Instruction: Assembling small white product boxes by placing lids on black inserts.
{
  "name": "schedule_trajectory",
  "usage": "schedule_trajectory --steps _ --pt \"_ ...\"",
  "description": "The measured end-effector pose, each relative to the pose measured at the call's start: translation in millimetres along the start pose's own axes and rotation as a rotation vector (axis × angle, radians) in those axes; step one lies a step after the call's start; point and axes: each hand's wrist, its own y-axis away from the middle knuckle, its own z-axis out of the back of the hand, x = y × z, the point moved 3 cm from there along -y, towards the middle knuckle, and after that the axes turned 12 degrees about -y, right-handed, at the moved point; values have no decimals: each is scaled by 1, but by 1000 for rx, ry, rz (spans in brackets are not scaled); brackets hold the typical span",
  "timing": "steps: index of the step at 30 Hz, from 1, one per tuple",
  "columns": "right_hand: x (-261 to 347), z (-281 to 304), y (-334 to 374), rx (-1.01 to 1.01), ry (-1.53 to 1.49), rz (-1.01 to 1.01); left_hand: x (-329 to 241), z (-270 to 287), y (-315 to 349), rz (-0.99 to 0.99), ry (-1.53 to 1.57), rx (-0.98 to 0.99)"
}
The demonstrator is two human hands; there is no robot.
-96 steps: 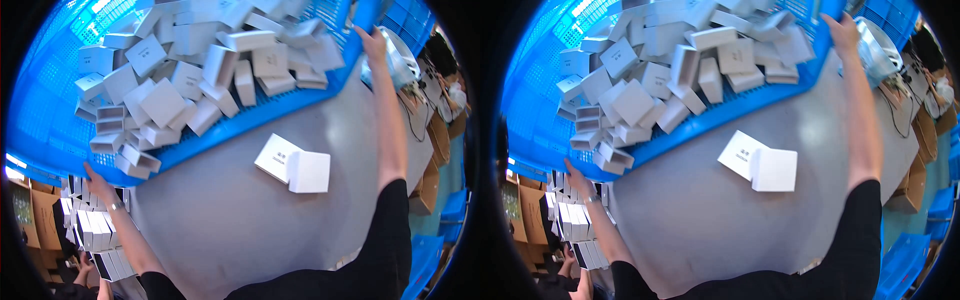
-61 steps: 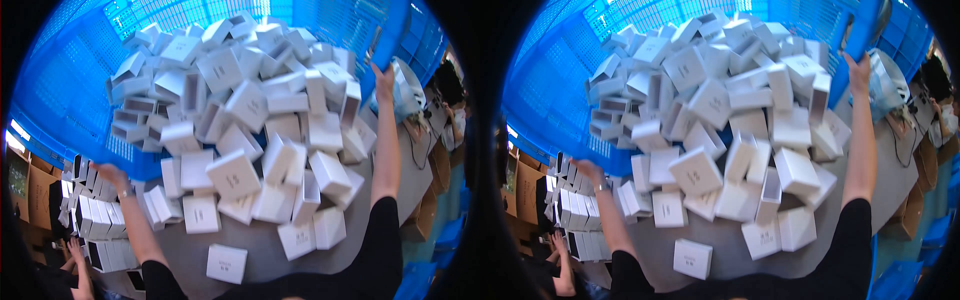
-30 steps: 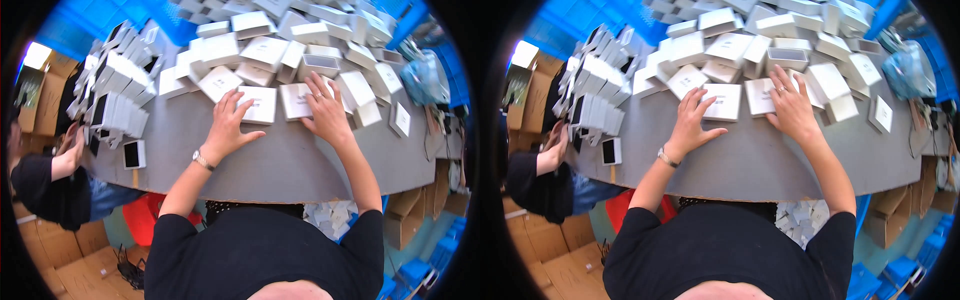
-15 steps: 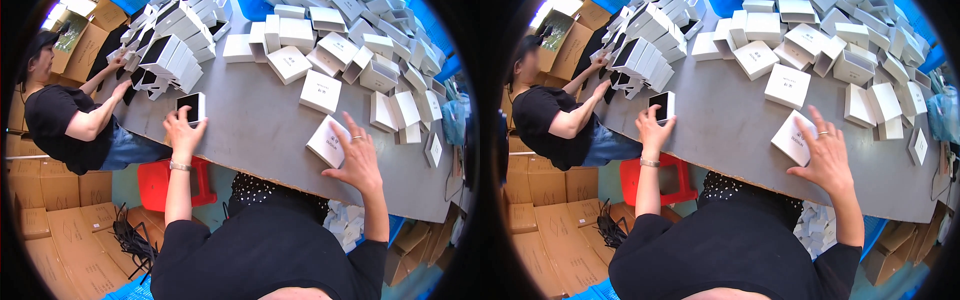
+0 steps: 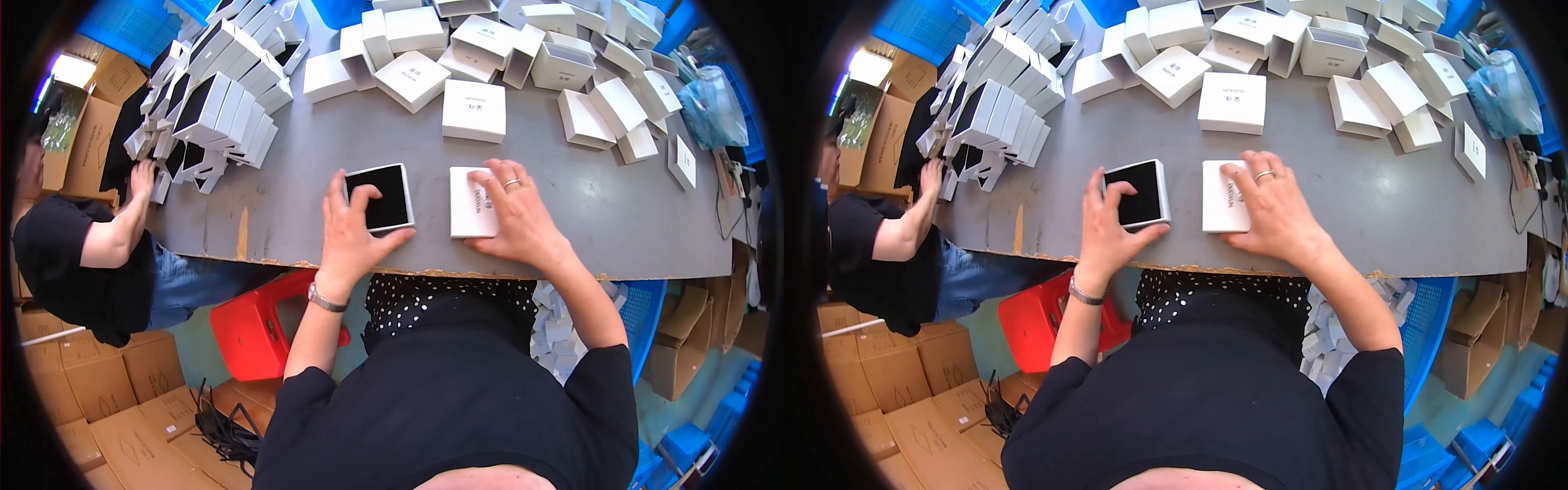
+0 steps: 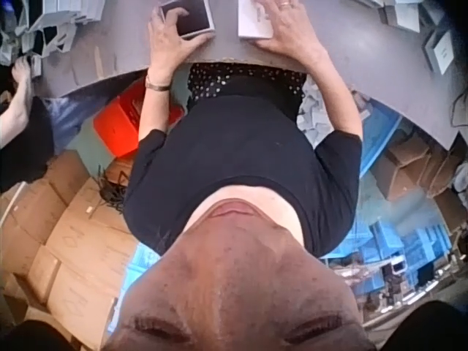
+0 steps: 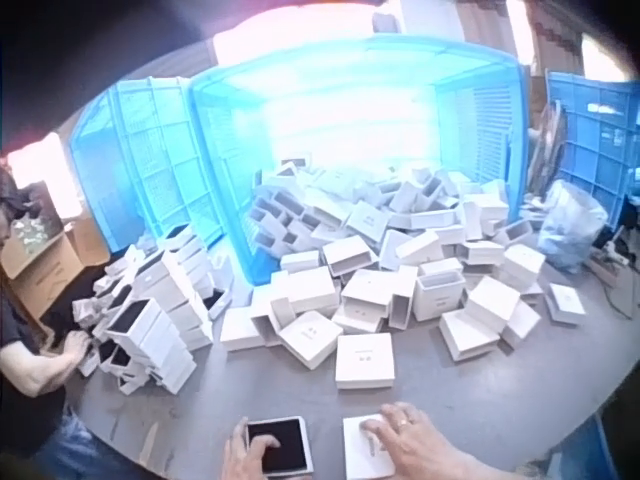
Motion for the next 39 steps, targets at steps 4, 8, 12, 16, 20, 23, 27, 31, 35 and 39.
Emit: schedule_trajectory --steps 4,8,12,16,20,23,27,31,35,39 --pt "11 -15 6 -49 -8 25 -8 -11 5 -173 133 94" --pt "11 -13 3 -51 -45 43 -7 -11 2 -235 181 113" --pt "4 -11 1 -76 -114 166 -8 -9 5 -293 254 90" --pt "6 -11 2 -94 -110 140 -13 -10 2 -285 216 65" --pt "8 -15 3 -85 -124 133 -15 -12 -4 -292 212 125" --pt "6 -18 4 -125 -146 98 -19 -16 -4 -286 236 94" --pt "-1 -7 4 -47 -151 176 -19 -18 6 -297 324 109" --pt "6 -7 10 -39 -89 171 -16 -15 6 -370 289 113" --pt "1 -7 5 -106 -128 155 -25 -18 0 -326 271 55" --pt "6 -7 10 -72 -100 173 -18 -20 6 -342 294 96"
